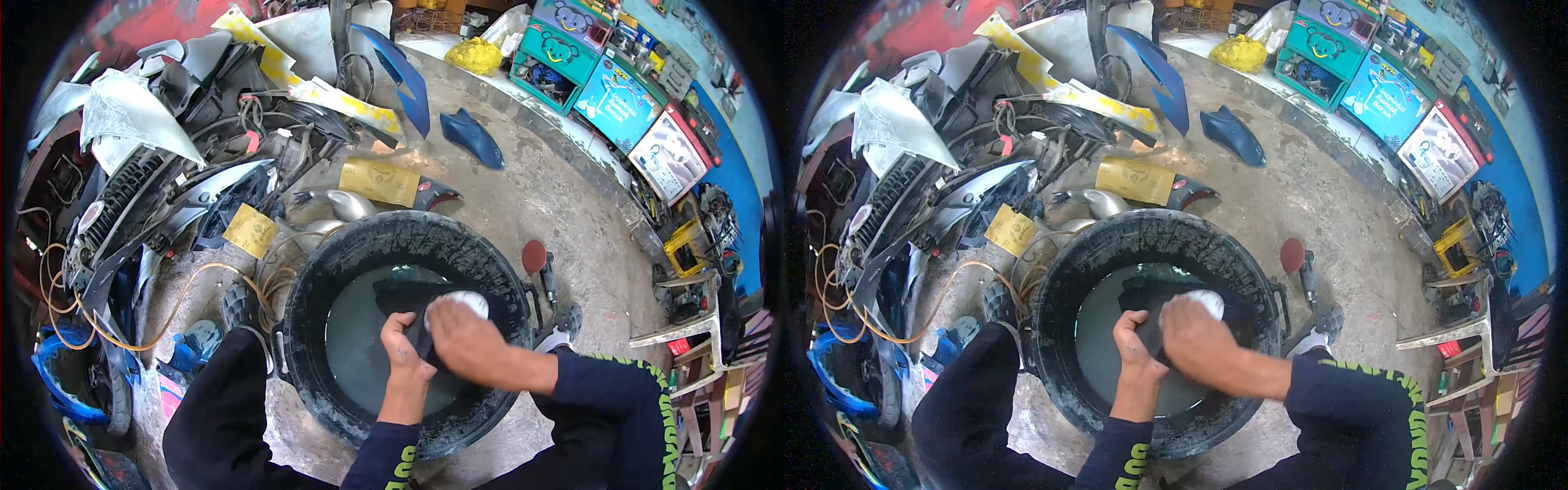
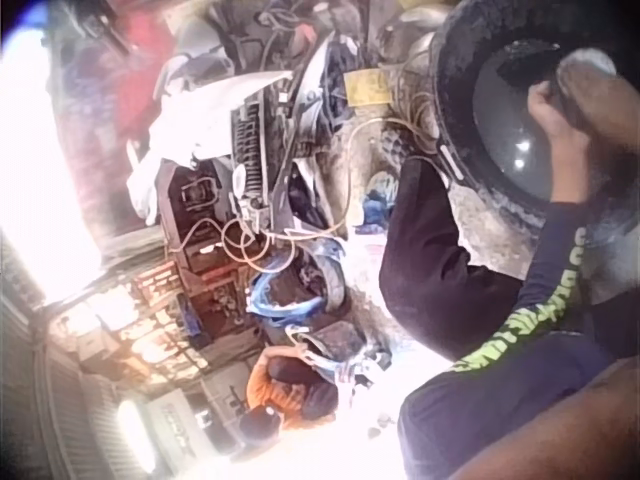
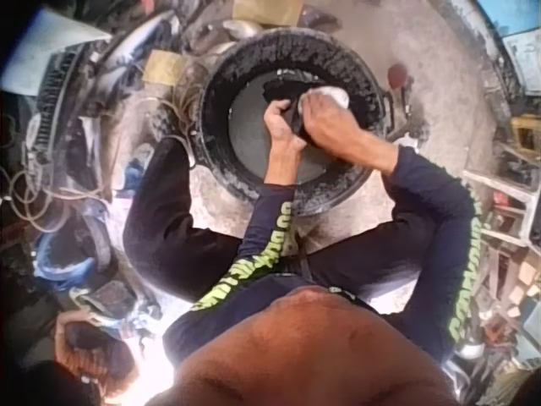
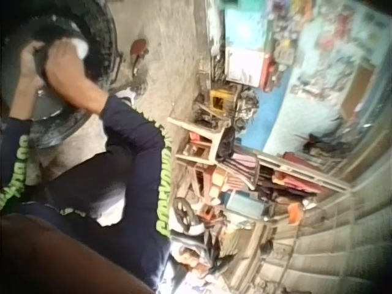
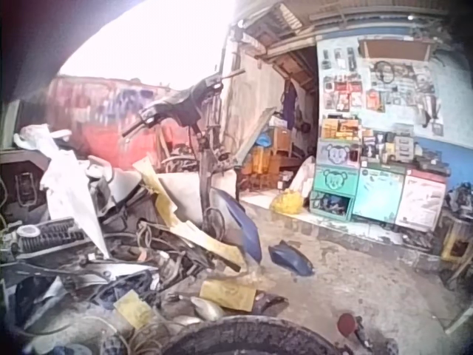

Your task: The person sands motorcycle plastic parts by hand inside a bucket of water using a sanding block, then dips a different blue part into the water and continues sanding its surface.

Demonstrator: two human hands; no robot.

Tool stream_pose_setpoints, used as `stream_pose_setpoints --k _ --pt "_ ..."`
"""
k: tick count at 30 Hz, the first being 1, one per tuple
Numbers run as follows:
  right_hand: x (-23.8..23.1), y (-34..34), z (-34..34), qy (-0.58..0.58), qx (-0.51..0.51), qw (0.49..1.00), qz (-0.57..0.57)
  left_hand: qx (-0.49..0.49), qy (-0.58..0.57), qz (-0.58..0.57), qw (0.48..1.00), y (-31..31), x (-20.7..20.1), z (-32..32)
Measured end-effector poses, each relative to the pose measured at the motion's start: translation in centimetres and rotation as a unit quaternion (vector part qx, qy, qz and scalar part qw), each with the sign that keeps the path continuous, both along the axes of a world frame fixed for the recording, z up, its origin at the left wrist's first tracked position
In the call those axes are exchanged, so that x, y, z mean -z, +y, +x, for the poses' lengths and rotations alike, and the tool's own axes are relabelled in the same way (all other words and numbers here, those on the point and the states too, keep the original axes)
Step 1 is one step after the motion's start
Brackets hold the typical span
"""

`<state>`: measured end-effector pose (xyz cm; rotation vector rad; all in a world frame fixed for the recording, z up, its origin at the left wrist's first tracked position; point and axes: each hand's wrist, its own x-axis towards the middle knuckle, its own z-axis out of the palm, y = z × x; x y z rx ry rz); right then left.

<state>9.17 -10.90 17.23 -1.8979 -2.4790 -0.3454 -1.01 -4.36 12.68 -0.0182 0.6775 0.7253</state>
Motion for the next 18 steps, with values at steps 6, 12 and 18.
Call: stream_pose_setpoints --k 6,12,18 --pt "-1.9 0.0 -1.6 -0.081 -0.022 0.996 0.014 -0.002 -0.01 -0.024 1.0 1.1 -1.2 -0.1" --pt "-2.6 -0.9 -2.8 -0.079 -0.069 0.993 0.044 -0.003 -0.012 -0.001 1.0 1.3 -1.0 -0.7" --pt "-2.6 -1.9 -2.1 -0.114 -0.029 0.993 -0.002 0.013 -0.047 0.004 0.999 1.2 0.1 0.3"
